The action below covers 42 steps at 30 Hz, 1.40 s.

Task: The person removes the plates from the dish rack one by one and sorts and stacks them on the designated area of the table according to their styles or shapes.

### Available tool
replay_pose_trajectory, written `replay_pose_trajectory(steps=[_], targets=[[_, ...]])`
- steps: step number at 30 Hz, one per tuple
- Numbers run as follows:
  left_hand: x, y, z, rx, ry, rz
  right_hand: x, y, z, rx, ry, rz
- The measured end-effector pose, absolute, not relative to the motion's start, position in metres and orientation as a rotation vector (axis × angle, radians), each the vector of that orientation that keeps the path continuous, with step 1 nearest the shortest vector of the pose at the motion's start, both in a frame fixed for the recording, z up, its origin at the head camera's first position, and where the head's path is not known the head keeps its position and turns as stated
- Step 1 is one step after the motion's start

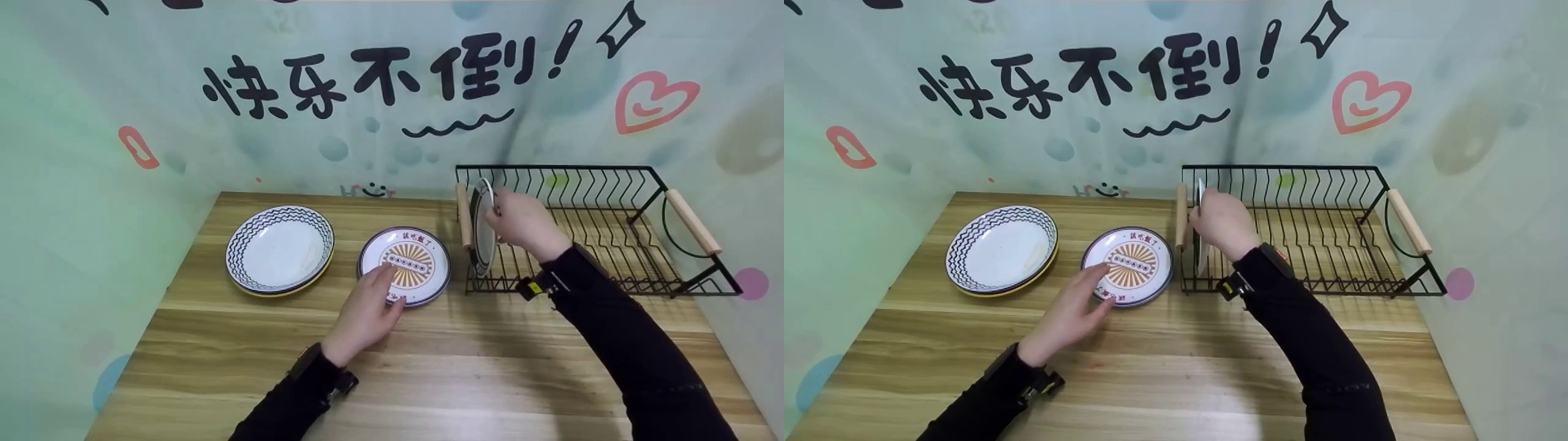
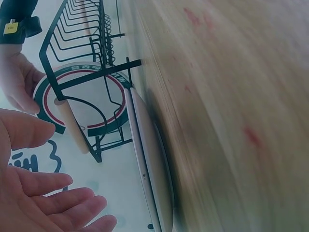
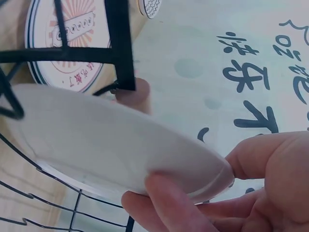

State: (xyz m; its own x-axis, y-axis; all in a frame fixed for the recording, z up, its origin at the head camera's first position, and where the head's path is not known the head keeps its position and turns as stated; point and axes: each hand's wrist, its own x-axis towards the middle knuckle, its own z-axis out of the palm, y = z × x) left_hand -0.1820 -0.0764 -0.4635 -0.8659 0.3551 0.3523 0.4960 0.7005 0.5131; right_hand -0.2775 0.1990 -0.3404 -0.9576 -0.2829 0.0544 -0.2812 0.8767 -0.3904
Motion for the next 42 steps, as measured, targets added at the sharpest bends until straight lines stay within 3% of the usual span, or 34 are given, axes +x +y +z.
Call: replay_pose_trajectory(steps=[26, 42], targets=[[-0.180, -0.069, -0.453, -0.689, -2.640, -0.961, -0.274, 0.252, -0.311, -0.211, 2.743, -1.135], [-0.183, -0.056, -0.434, -0.672, -2.504, -1.116, -0.241, 0.292, -0.315, -0.151, 2.769, -1.470]])
